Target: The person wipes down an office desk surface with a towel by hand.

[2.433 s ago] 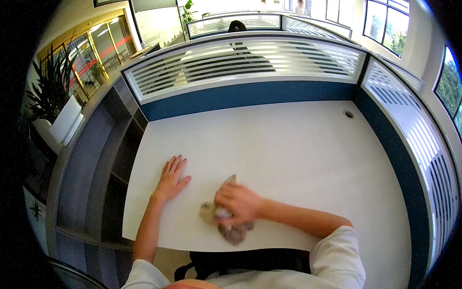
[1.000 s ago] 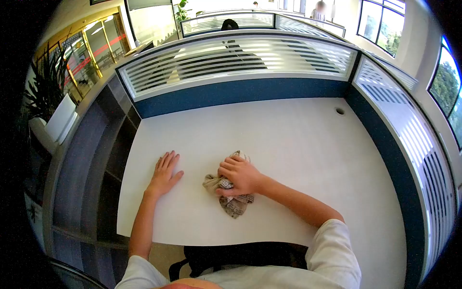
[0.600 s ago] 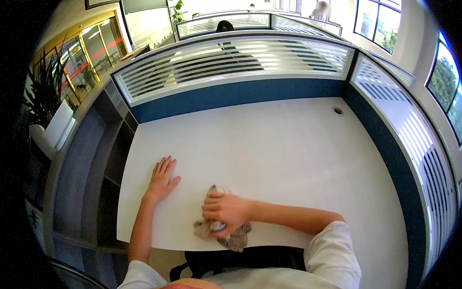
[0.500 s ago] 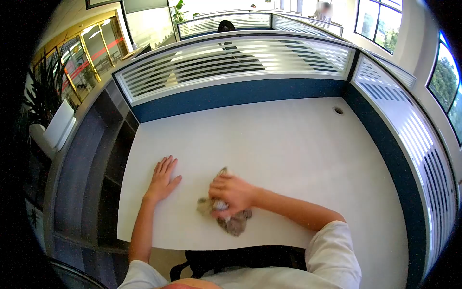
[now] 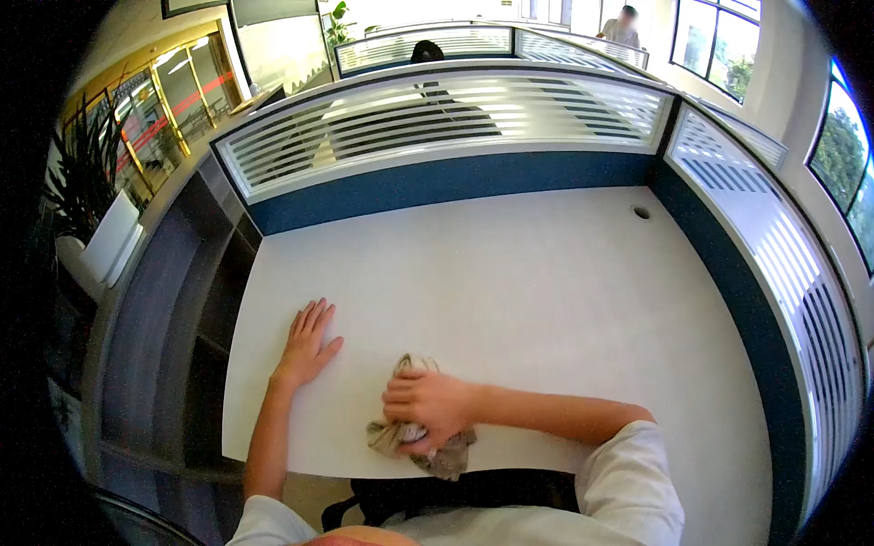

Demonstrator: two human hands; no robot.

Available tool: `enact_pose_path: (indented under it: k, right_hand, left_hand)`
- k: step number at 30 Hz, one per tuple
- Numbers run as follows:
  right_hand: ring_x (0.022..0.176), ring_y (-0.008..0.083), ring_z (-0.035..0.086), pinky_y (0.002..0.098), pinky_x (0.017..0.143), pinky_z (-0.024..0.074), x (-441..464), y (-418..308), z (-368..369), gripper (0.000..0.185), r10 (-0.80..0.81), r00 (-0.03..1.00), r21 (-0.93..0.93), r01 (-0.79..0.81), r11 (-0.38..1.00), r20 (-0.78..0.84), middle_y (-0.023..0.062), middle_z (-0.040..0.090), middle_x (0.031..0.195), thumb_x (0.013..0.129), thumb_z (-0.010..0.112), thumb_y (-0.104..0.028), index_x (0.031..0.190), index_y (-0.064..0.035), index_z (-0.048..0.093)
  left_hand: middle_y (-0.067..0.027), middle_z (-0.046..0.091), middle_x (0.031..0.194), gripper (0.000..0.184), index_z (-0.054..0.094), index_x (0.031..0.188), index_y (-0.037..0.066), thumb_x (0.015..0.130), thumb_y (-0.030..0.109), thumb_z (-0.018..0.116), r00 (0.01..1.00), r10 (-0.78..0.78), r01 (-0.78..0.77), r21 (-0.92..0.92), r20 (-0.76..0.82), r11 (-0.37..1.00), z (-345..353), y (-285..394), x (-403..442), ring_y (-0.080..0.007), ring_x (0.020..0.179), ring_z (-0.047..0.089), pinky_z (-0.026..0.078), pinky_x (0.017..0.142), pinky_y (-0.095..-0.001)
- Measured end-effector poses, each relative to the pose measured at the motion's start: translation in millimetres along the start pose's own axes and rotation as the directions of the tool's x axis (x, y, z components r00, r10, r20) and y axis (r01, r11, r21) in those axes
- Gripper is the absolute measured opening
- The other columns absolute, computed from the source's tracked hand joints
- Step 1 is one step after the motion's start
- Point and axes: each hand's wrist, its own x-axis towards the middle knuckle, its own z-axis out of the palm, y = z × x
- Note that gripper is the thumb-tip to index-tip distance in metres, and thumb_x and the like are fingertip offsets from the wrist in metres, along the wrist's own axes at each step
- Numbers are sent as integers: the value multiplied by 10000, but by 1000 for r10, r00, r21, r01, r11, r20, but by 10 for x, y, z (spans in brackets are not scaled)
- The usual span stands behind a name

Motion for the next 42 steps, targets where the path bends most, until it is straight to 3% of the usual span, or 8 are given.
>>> enact_pose_path:
  k: [7,10,13,18,27,34,38,42]
  right_hand:
    - [1006,323,618,448,982,477,-200,704,-366,524,329,941,-244,-337,909,-77,127,615,979,942,744,-565,1012,-56,638]
    - [1030,325,621,460,1006,476,-168,688,-319,510,355,930,-340,-365,867,-95,131,620,1007,952,731,-553,1048,-60,645]
    - [1053,329,620,469,1026,471,-80,258,-112,512,303,952,-203,-307,930,-51,138,628,1046,957,721,-546,1078,-55,648]
    - [982,320,613,443,929,489,86,-363,199,456,-19,997,-37,16,999,-79,114,605,989,913,798,-492,1004,-76,634]
    - [959,299,609,456,956,477,-167,583,-264,480,443,873,-293,-487,823,-204,107,615,965,932,766,-527,987,-64,654]
    - [1004,311,610,458,1010,472,-40,-74,56,528,248,961,-303,-274,913,-123,129,620,973,980,688,-566,1009,-40,649]
    - [982,310,606,439,986,477,-122,149,-36,526,299,950,-90,-308,947,-92,127,616,953,961,710,-563,982,-41,647]
    - [988,315,611,449,986,470,-285,616,-273,517,455,859,-290,-509,810,-236,136,631,972,960,710,-556,984,-43,650]
  left_hand:
    - [-178,336,1761,746,406,1672,71,1073,462,618,999,24,-24,-12,-43,1000,12,6,11,-380,1650,238,163,1361,-533]
    - [-166,338,1762,747,404,1676,83,1072,469,614,999,10,-9,15,-41,1000,39,-9,27,-370,1649,242,169,1359,-531]
    - [-148,330,1769,753,397,1684,97,1074,489,600,1000,-19,19,15,-25,1000,42,-4,41,-355,1651,238,164,1361,-527]
    - [-130,317,1779,752,385,1694,109,1079,494,587,1000,-19,20,6,-8,1000,32,-11,28,-337,1657,230,160,1362,-519]
    - [-135,332,1771,725,409,1683,102,1079,452,603,1000,-17,16,-23,-7,1000,-40,13,40,-340,1657,232,174,1358,-510]
    - [-147,340,1765,723,416,1676,84,1084,460,592,999,-36,36,-4,-3,999,6,54,55,-352,1655,236,167,1363,-512]
    - [-156,341,1764,711,413,1675,80,1090,442,593,1000,-23,23,-6,-15,1000,20,62,36,-359,1653,240,176,1361,-519]
    - [-157,334,1768,697,414,1673,81,1100,440,580,999,7,-7,-5,-45,1000,-4,85,-4,-363,1654,238,173,1362,-520]
